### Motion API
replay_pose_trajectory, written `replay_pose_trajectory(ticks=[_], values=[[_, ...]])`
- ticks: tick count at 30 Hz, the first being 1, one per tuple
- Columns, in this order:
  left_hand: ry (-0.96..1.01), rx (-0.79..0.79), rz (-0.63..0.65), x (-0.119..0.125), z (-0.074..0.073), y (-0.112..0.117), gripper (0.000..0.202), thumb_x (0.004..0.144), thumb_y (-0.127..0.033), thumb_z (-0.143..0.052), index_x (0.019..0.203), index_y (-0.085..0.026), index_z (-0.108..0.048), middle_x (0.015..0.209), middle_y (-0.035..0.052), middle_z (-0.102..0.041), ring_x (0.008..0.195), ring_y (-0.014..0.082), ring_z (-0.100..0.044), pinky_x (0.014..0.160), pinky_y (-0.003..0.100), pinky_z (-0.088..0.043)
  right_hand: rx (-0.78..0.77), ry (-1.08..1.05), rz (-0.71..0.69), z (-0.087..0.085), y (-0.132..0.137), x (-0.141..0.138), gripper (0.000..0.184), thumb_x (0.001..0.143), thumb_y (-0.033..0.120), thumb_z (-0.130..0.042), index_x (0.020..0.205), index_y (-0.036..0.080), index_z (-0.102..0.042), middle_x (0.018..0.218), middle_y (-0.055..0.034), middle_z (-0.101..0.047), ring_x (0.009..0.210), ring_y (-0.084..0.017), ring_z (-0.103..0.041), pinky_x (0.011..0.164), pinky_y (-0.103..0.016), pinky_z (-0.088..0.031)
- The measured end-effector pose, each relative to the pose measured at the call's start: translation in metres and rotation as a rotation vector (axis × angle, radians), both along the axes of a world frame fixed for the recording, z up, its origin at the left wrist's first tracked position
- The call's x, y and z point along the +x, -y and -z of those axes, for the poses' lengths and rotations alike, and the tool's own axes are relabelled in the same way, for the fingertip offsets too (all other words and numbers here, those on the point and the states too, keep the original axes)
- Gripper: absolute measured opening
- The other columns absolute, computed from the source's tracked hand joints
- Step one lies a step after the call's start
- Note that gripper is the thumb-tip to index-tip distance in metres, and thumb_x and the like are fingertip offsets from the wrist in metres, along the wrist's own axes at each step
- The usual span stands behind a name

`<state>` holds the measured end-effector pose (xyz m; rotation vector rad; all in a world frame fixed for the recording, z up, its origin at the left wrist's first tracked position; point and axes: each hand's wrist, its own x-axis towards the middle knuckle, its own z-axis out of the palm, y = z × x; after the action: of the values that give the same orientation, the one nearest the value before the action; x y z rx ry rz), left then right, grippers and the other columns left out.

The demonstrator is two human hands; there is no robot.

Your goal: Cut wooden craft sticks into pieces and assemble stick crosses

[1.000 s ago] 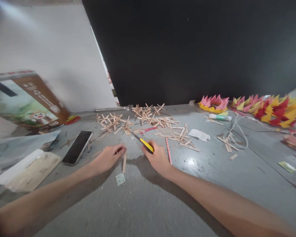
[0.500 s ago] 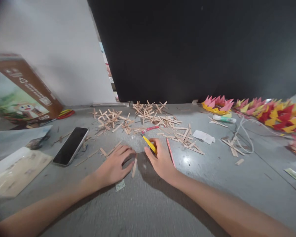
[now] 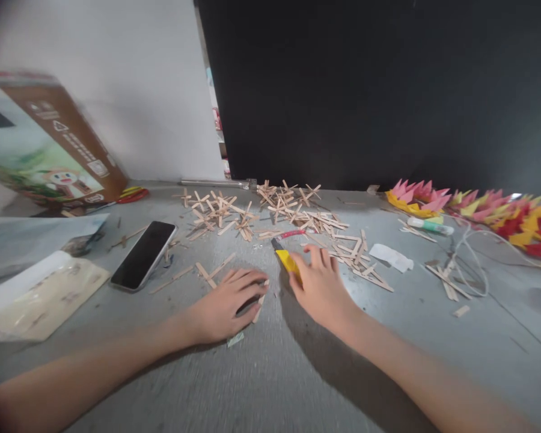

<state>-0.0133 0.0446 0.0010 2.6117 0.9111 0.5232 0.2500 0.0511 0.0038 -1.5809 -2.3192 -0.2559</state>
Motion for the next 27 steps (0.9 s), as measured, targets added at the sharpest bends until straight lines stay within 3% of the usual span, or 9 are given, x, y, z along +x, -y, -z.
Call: replay_pose_trajectory(ticks=[3, 6, 10, 12, 14, 16, 19, 23, 27], values=[[0.002, 0.013, 0.005, 0.0, 0.001, 0.001, 0.028, 0.105, -0.027, -0.053, 0.129, -0.022, -0.065, 0.147, 0.0104, -0.061, 0.143, 0.0272, -0.049, 0.119, 0.048, -0.038, 0.03, 0.139, 0.106, -0.011, -0.008, 0.021, 0.038, 0.103, 0.034, -0.046, 0.125, 0.015, -0.069, 0.109, -0.0238, -0.062, 0.111, -0.045, -0.056, 0.09, -0.059, -0.046], [-0.004, 0.017, -0.01, -0.001, 0.0, 0.002, 0.032, 0.105, -0.029, -0.052, 0.133, -0.021, -0.064, 0.151, 0.011, -0.059, 0.145, 0.027, -0.047, 0.12, 0.047, -0.038, -0.033, 0.225, 0.231, -0.014, -0.018, 0.042, 0.035, 0.101, 0.029, -0.049, 0.122, 0.01, -0.069, 0.102, -0.0276, -0.066, 0.107, -0.047, -0.061, 0.084, -0.055, -0.047], [-0.048, 0.026, -0.01, -0.001, 0.0, 0.001, 0.037, 0.106, -0.032, -0.052, 0.14, -0.02, -0.061, 0.157, 0.0115, -0.054, 0.148, 0.0279, -0.044, 0.123, 0.049, -0.036, -0.281, 0.207, 0.167, -0.007, -0.025, 0.051, 0.044, 0.096, 0.012, -0.044, 0.137, 0.014, -0.061, 0.088, -0.0173, -0.073, 0.082, -0.033, -0.071, 0.068, -0.039, -0.046], [-0.074, 0.027, -0.007, -0.002, 0.002, 0.0, 0.042, 0.106, -0.034, -0.051, 0.145, -0.02, -0.058, 0.159, 0.0116, -0.051, 0.149, 0.0287, -0.042, 0.123, 0.05, -0.036, -0.315, 0.195, 0.135, -0.006, -0.027, 0.049, 0.058, 0.09, 0.004, -0.042, 0.144, 0.017, -0.056, 0.085, -0.0132, -0.074, 0.072, -0.027, -0.071, 0.062, -0.034, -0.042], [-0.087, 0.025, -0.01, -0.002, 0.004, 0.0, 0.045, 0.107, -0.035, -0.051, 0.149, -0.02, -0.055, 0.16, 0.0112, -0.05, 0.15, 0.0293, -0.042, 0.123, 0.051, -0.036, -0.297, 0.167, 0.13, -0.008, -0.028, 0.045, 0.058, 0.088, 0.005, -0.043, 0.141, 0.019, -0.06, 0.086, -0.0124, -0.076, 0.069, -0.026, -0.071, 0.061, -0.034, -0.041], [-0.086, 0.026, -0.01, -0.003, 0.006, -0.001, 0.046, 0.107, -0.036, -0.05, 0.151, -0.022, -0.054, 0.16, 0.0106, -0.05, 0.15, 0.0299, -0.041, 0.123, 0.052, -0.036, -0.263, 0.058, 0.142, -0.015, -0.028, 0.041, 0.043, 0.091, 0.012, -0.045, 0.124, 0.02, -0.072, 0.087, -0.0124, -0.076, 0.071, -0.027, -0.071, 0.062, -0.035, -0.043], [-0.084, 0.035, -0.009, -0.004, 0.008, -0.002, 0.046, 0.107, -0.035, -0.051, 0.152, -0.024, -0.053, 0.16, 0.0105, -0.05, 0.15, 0.0307, -0.041, 0.122, 0.053, -0.036, -0.223, -0.321, 0.091, -0.03, -0.024, 0.032, 0.028, 0.095, 0.024, -0.049, 0.1, 0.022, -0.076, 0.085, -0.0086, -0.077, 0.072, -0.024, -0.071, 0.067, -0.035, -0.049], [-0.083, 0.028, -0.013, -0.003, 0.005, -0.001, 0.047, 0.105, -0.032, -0.052, 0.151, -0.024, -0.052, 0.158, 0.0115, -0.051, 0.148, 0.0315, -0.043, 0.121, 0.054, -0.039, -0.221, -0.906, -0.148, -0.031, -0.006, 0.009, 0.028, 0.102, 0.033, -0.048, 0.105, 0.023, -0.075, 0.097, -0.0072, -0.079, 0.089, -0.023, -0.076, 0.081, -0.037, -0.059], [-0.014, -0.02, -0.047, -0.002, 0.001, 0.0, 0.055, 0.102, -0.024, -0.055, 0.155, -0.029, -0.045, 0.152, 0.0104, -0.055, 0.142, 0.0294, -0.048, 0.118, 0.052, -0.043, -0.284, -0.93, -0.23, -0.005, 0.011, -0.009, 0.021, 0.098, 0.038, -0.065, 0.116, 0.027, -0.071, 0.117, -0.0064, -0.079, 0.106, -0.025, -0.077, 0.098, -0.041, -0.06]])
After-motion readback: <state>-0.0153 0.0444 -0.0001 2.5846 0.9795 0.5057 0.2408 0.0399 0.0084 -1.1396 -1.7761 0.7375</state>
